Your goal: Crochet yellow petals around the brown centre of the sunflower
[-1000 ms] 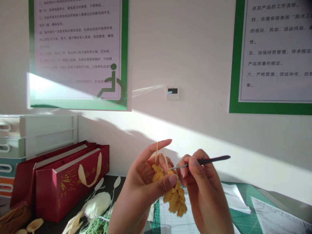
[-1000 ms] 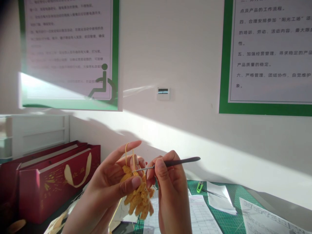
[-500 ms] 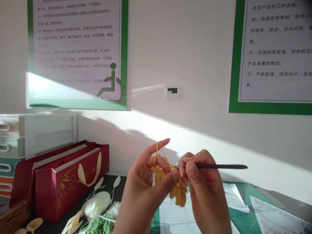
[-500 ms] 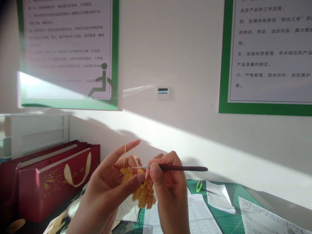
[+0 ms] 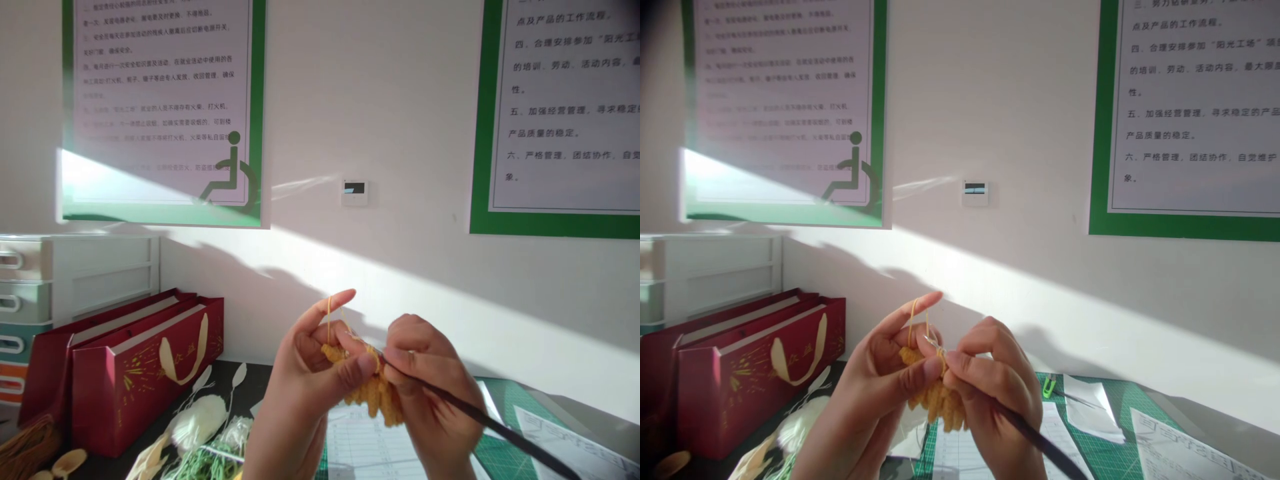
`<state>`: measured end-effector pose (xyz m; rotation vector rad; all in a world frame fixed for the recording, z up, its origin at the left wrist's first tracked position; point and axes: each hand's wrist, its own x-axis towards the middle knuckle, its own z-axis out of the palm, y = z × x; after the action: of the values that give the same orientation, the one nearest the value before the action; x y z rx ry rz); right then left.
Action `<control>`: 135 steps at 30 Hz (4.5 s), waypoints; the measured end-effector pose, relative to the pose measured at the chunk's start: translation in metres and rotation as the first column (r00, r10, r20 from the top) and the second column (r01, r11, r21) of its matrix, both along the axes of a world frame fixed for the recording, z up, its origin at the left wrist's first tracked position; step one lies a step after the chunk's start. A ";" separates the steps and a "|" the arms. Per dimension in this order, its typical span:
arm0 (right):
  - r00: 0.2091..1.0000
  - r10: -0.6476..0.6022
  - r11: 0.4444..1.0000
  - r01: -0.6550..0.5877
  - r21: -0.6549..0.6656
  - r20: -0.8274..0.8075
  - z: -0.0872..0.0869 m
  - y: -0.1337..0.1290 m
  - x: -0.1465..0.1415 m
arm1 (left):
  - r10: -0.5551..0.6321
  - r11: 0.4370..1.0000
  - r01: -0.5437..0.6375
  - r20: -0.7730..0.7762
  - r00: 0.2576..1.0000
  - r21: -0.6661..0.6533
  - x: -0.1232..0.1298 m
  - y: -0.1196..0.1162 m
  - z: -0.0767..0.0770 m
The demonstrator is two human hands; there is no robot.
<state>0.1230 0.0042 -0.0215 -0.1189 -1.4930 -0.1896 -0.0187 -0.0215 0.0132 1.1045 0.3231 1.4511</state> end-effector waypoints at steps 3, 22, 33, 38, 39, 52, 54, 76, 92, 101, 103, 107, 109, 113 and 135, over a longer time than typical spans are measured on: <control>0.967 0.231 0.957 -0.245 -0.155 -0.104 0.001 0.001 -0.003 | -0.042 0.998 0.042 -0.014 0.999 0.047 -0.003 -0.001 -0.001; 0.855 0.395 0.728 -0.514 -0.453 -0.335 0.004 -0.006 -0.014 | 0.103 0.985 -0.084 -0.123 0.987 0.152 -0.003 0.000 -0.005; 0.908 0.256 0.807 -0.390 -0.444 -0.332 0.001 -0.005 -0.008 | 0.136 0.972 -0.086 -0.224 0.965 0.219 -0.004 0.004 -0.008; 0.882 0.324 0.706 -0.466 -0.534 -0.342 0.003 -0.009 -0.003 | 0.257 0.942 -0.177 -0.275 0.926 0.284 -0.004 0.009 -0.011; 0.883 0.330 0.700 -0.466 -0.542 -0.334 0.003 -0.009 -0.002 | 0.259 0.942 -0.176 -0.284 0.923 0.286 -0.004 0.010 -0.011; 0.876 0.307 0.687 -0.475 -0.550 -0.373 0.010 -0.010 0.016 | -0.048 0.979 0.085 -0.192 0.980 0.187 0.000 0.014 -0.014; 0.871 0.316 0.661 -0.486 -0.571 -0.376 0.009 -0.010 0.016 | -0.076 0.983 0.103 -0.170 0.983 0.154 0.000 0.014 -0.013; 0.909 0.344 0.767 -0.417 -0.487 -0.237 0.005 -0.021 0.020 | -0.191 0.967 0.218 -0.190 0.963 0.133 -0.005 0.021 -0.013; 0.955 0.196 0.854 -0.277 -0.440 -0.222 0.006 -0.032 0.007 | -0.149 0.972 0.177 -0.178 0.973 0.153 -0.005 0.016 -0.010; 0.975 0.219 0.898 -0.210 -0.386 -0.022 0.003 -0.023 0.021 | -0.142 0.970 0.171 -0.167 0.976 0.174 -0.004 0.015 -0.011; 0.983 0.185 0.915 -0.176 -0.363 -0.009 0.004 -0.023 0.022 | -0.127 0.970 0.158 -0.166 0.978 0.184 -0.003 0.015 -0.011; 0.993 0.098 0.956 -0.077 -0.283 0.061 0.007 -0.024 0.020 | -0.115 0.973 0.144 -0.161 0.980 0.178 -0.003 0.014 -0.011; 0.994 0.046 0.969 -0.021 -0.246 0.096 0.008 -0.023 0.020 | -0.120 0.973 0.146 -0.153 0.981 0.176 -0.003 0.012 -0.011; 0.993 -0.028 0.975 0.053 -0.217 0.116 0.007 -0.020 0.021 | -0.116 0.980 0.134 -0.127 0.985 0.149 -0.003 0.008 -0.008; 0.936 -0.275 0.954 0.294 0.053 -0.221 -0.013 0.007 -0.009 | 0.083 0.989 -0.078 -0.033 0.996 0.125 0.013 0.006 -0.013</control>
<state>0.1138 0.0112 -0.0345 -0.2792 -1.2485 -0.4612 -0.0054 -0.0158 0.0006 1.2323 0.3104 1.5400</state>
